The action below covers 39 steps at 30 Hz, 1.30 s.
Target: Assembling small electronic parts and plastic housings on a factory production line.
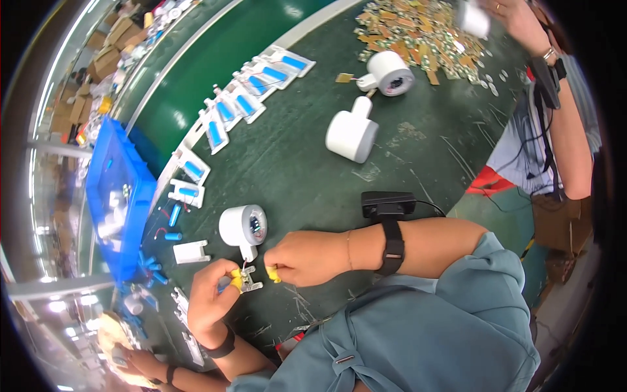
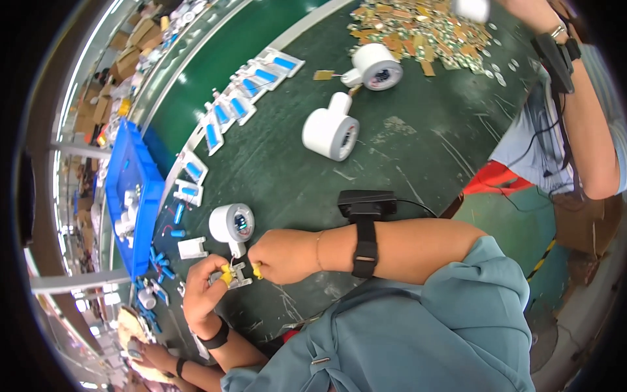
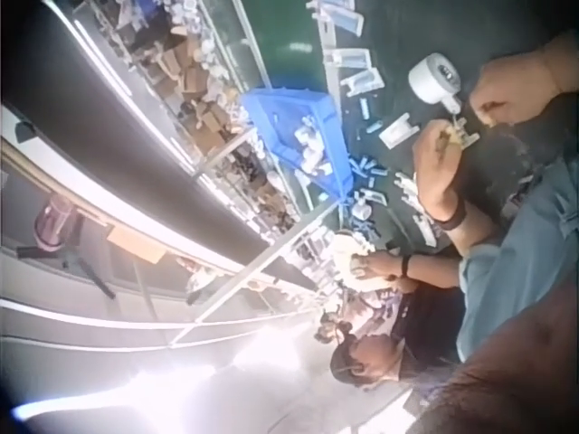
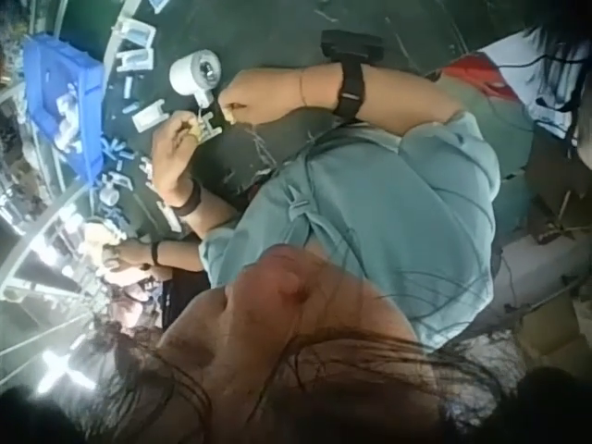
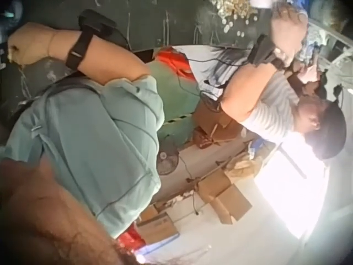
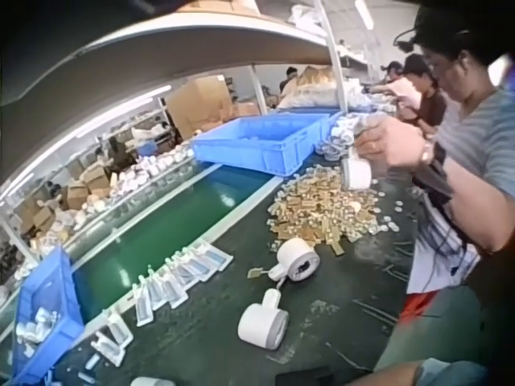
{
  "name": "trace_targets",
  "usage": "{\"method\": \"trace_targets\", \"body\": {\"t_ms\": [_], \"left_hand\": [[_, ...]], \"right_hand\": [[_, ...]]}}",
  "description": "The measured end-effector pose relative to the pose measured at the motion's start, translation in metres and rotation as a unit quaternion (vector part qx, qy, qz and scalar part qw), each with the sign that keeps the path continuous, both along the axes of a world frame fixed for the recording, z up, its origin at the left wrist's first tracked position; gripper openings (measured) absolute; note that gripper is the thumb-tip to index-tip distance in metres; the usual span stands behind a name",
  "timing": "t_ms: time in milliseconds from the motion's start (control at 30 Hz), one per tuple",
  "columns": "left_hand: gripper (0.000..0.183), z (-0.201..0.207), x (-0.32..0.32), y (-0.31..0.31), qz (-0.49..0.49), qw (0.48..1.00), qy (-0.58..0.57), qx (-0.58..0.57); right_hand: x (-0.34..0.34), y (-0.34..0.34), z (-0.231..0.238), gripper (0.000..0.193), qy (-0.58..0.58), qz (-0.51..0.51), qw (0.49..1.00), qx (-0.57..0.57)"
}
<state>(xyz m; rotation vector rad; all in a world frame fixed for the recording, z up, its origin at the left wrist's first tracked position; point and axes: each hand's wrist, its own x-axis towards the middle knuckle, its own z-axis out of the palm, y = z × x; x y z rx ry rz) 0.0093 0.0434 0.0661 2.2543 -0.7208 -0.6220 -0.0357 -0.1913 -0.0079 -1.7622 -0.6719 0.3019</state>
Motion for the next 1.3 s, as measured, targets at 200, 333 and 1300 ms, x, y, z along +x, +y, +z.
{"method": "trace_targets", "body": {"t_ms": [200, 333, 1300], "left_hand": [[0.020, 0.000, 0.008, 0.006, -0.021, 0.999, 0.017, -0.028], [0.022, 0.003, 0.004, 0.010, -0.013, 1.000, 0.008, -0.023], [0.029, 0.035, -0.044, 0.267, 0.589, 0.746, -0.307, -0.049]], "right_hand": [[0.012, -0.008, 0.009, 0.012, 0.190, 0.088, 0.977, 0.027], [0.012, -0.008, 0.017, 0.016, 0.238, 0.075, 0.968, 0.012], [0.006, -0.009, 0.020, 0.020, 0.266, 0.062, 0.962, 0.006]]}}
